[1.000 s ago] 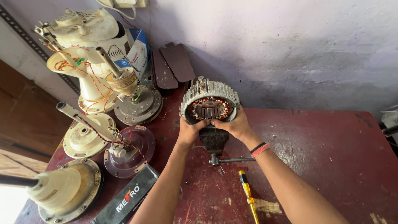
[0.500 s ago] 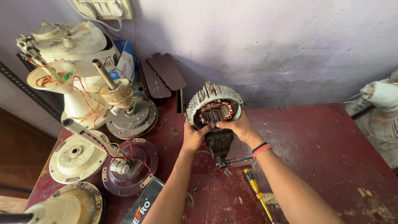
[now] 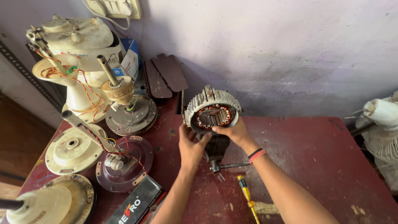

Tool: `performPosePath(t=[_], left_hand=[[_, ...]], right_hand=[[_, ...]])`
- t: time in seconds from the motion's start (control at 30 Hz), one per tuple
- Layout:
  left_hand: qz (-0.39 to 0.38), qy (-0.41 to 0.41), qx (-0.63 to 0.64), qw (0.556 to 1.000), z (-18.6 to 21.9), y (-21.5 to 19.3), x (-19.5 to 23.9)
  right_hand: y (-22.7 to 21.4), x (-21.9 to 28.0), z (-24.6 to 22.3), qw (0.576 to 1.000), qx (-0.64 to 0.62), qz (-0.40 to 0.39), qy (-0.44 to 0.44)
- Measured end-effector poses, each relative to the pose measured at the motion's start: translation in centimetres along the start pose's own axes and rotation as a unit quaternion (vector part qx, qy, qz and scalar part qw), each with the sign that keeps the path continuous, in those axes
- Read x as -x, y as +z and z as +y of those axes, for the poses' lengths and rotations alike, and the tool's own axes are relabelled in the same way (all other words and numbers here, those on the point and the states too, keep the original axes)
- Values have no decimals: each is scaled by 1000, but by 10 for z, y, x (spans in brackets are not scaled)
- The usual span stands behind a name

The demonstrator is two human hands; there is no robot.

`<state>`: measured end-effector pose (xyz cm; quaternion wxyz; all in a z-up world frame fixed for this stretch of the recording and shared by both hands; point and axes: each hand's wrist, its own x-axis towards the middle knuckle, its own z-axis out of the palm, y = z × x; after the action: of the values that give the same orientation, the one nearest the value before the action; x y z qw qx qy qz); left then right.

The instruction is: The person uses a screwdriver to pry and remove copper wire coils from the slots of a motor stator held in a bench vise. They repeatedly insert the tool, lever out sections of wire, and pull the loosened coils by hand.

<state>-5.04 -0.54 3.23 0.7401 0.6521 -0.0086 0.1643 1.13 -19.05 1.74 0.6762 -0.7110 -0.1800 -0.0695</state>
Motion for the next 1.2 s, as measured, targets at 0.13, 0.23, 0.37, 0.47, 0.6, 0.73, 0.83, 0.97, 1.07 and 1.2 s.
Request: performPosePath(t=[0.13, 0.23, 0.37, 0.47, 0.6, 0.73, 0.83, 0.97, 1.07, 1.2], left_hand=[[76, -150, -161, 973, 23, 10, 34], [6, -159, -229, 960, 41, 19, 42], [-15, -55, -265, 963, 50, 20, 47], [-78, -104, -263, 956, 44, 12, 63], [-168, -81, -259, 948, 24, -14, 120], [-258, -75, -255, 929, 9, -54, 162], [-264, -146, -278, 912, -3, -61, 148], [-252, -155, -292, 910, 8, -74, 152], [-231, -129, -292, 919, 27, -75, 142], [-183, -149, -278, 931, 42, -32, 78]], right_hand=[[0, 0, 4, 1000, 15, -5, -22], [0, -1, 2, 997, -60, -43, -27], [1, 3, 0, 998, -54, -26, -26], [1, 1, -1, 998, -49, -22, -20], [1, 4, 4, 999, -45, 0, 0], [-2, 4, 6, 998, -56, -23, -14], [-2, 3, 7, 998, -58, -23, -14], [1, 2, 7, 997, -77, -13, -17], [0, 2, 4, 998, -70, -6, -1], [0, 1, -3, 998, -39, -8, 38]])
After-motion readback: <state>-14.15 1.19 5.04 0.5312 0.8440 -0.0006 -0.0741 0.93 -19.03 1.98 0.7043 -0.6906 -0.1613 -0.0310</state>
